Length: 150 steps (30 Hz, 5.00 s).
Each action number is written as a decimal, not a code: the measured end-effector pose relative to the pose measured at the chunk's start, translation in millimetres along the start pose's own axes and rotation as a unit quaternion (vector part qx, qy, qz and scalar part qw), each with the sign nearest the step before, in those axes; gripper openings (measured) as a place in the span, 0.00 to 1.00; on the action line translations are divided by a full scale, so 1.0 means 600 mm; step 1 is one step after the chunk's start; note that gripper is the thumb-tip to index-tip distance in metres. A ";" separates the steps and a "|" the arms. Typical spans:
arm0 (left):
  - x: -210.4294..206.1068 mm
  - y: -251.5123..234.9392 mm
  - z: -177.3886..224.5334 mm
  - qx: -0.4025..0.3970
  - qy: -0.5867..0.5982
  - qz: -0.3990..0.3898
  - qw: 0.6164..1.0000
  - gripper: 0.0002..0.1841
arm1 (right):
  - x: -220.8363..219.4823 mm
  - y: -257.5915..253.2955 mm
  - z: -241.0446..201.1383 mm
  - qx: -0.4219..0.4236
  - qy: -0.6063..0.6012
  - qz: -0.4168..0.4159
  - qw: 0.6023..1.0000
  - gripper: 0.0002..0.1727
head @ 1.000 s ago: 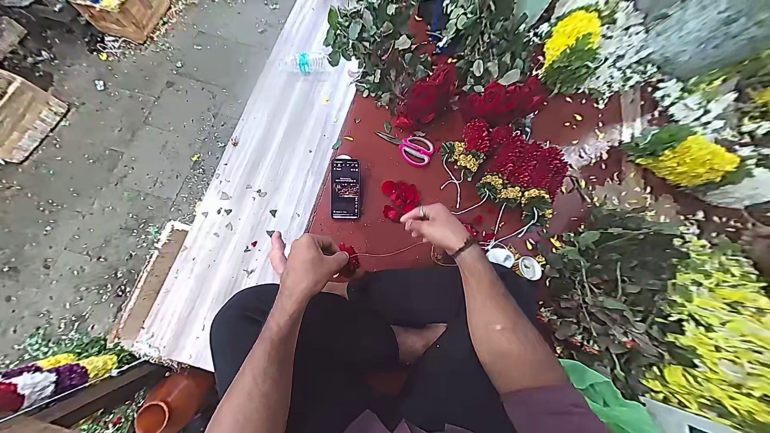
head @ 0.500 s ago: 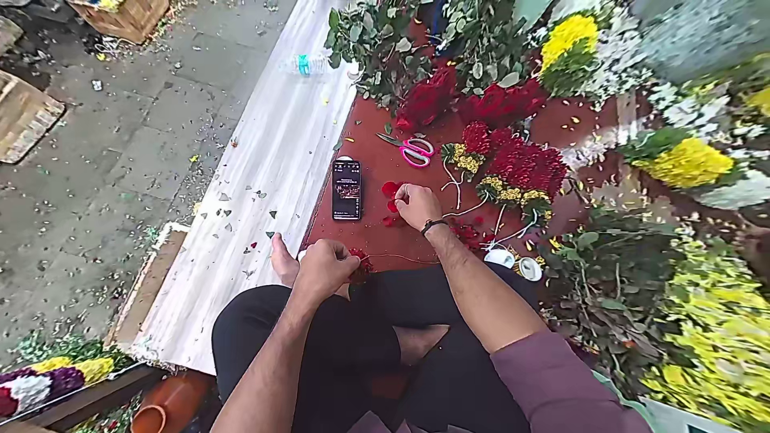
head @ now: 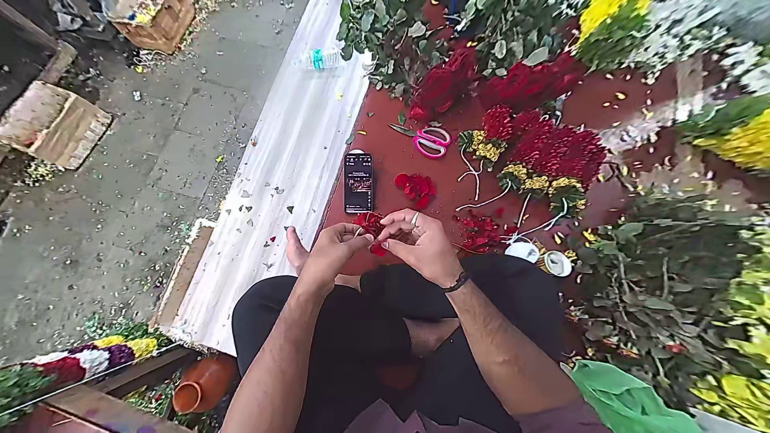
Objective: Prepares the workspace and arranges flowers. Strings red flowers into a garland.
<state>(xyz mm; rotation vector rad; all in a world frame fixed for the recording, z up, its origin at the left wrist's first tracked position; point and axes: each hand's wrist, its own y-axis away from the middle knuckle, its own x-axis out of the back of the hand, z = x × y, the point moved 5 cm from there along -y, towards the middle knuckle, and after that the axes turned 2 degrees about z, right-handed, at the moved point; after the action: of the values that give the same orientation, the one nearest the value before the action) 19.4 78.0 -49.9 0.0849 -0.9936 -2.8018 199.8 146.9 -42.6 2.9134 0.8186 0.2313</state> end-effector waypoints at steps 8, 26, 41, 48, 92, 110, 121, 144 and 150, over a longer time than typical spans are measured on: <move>-0.009 -0.001 0.000 0.004 -0.010 0.002 1.000 0.16 | -0.013 0.001 -0.001 0.011 0.037 -0.017 0.999 0.29; 0.002 0.002 0.007 -0.024 0.007 0.036 0.999 0.24 | -0.034 0.009 0.045 -0.111 -0.176 0.053 0.977 0.35; -0.013 0.000 0.007 -0.081 -0.124 -0.011 0.989 0.09 | -0.032 0.014 0.056 -0.173 -0.177 0.142 0.958 0.32; -0.005 -0.003 0.001 -0.076 -0.100 -0.004 0.992 0.04 | 0.000 0.009 0.065 -0.228 -0.134 0.081 0.961 0.34; 0.017 -0.003 0.006 0.002 -0.222 -0.054 0.974 0.08 | 0.112 -0.112 0.171 -0.194 0.371 -0.092 0.903 0.13; 0.017 0.003 0.006 0.012 -0.070 0.011 0.997 0.16 | 0.003 -0.001 0.056 -0.180 -0.144 -0.052 0.972 0.14; -0.002 0.000 0.001 0.013 -0.016 0.004 1.000 0.20 | -0.021 -0.006 0.035 -0.110 -0.135 -0.146 0.974 0.38; 0.001 -0.002 0.009 -0.032 -0.053 0.005 0.998 0.08 | -0.030 0.001 0.043 -0.156 -0.245 0.084 0.953 0.33; -0.011 -0.002 0.014 -0.085 -0.092 -0.007 0.992 0.08 | -0.028 0.001 0.057 -0.185 -0.195 0.101 0.958 0.32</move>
<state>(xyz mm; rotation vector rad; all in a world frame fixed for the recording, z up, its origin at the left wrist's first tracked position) 24.7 85.3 -43.8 -0.1912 -0.7880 -2.9355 192.0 135.4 -78.4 2.5581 0.3673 -0.1585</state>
